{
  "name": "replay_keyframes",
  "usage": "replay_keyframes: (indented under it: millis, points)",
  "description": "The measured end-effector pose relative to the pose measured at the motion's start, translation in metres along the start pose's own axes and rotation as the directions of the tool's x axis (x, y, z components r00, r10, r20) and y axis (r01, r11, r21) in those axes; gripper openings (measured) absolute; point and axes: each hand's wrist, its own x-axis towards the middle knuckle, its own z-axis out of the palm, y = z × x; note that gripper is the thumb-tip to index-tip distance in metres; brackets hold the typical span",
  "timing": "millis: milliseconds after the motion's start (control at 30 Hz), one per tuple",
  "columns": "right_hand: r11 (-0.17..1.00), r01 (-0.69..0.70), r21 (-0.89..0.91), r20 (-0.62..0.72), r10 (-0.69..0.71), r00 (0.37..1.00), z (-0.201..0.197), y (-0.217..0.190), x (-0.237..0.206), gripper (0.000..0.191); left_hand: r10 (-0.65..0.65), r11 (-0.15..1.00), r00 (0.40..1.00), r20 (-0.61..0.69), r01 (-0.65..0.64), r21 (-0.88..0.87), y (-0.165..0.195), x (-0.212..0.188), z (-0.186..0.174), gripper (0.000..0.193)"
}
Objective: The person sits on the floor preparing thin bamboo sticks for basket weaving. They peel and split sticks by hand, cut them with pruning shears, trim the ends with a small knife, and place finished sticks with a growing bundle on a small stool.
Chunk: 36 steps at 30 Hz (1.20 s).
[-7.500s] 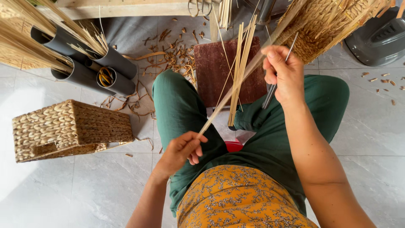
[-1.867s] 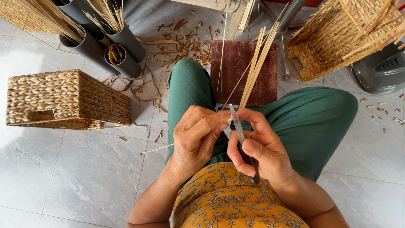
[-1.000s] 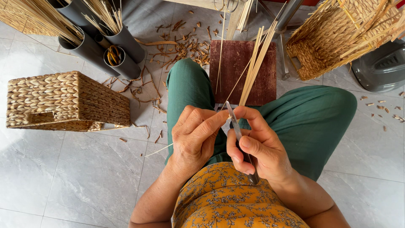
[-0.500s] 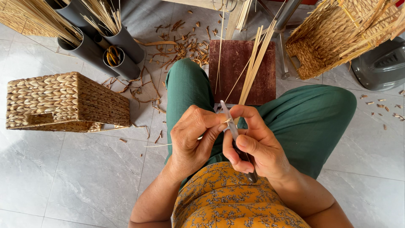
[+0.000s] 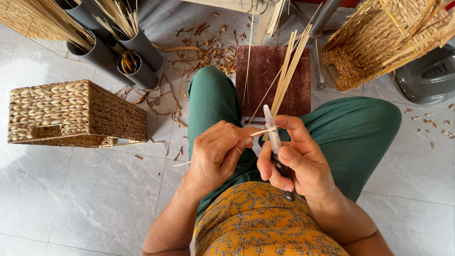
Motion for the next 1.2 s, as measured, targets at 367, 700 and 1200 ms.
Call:
replay_keyframes:
  millis: [367,700,1200]
  points:
    - [0.988,-0.097,-0.12,-0.096,0.085,0.992,-0.003,0.012,0.01,0.044,0.023,1.0,1.0,-0.016,-0.023,0.017,0.002,0.004,-0.002,0.015]
    - [0.976,0.094,-0.199,0.002,-0.095,0.995,-0.013,0.017,0.006,0.039,0.083,0.959,0.993,-0.089,-0.056,0.278,-0.001,0.008,-0.008,0.028]
    - [0.19,0.359,-0.914,0.269,-0.378,0.886,-0.027,0.02,0.015,0.045,-0.275,0.891,0.957,0.095,0.29,-0.348,0.001,-0.033,-0.004,0.027]
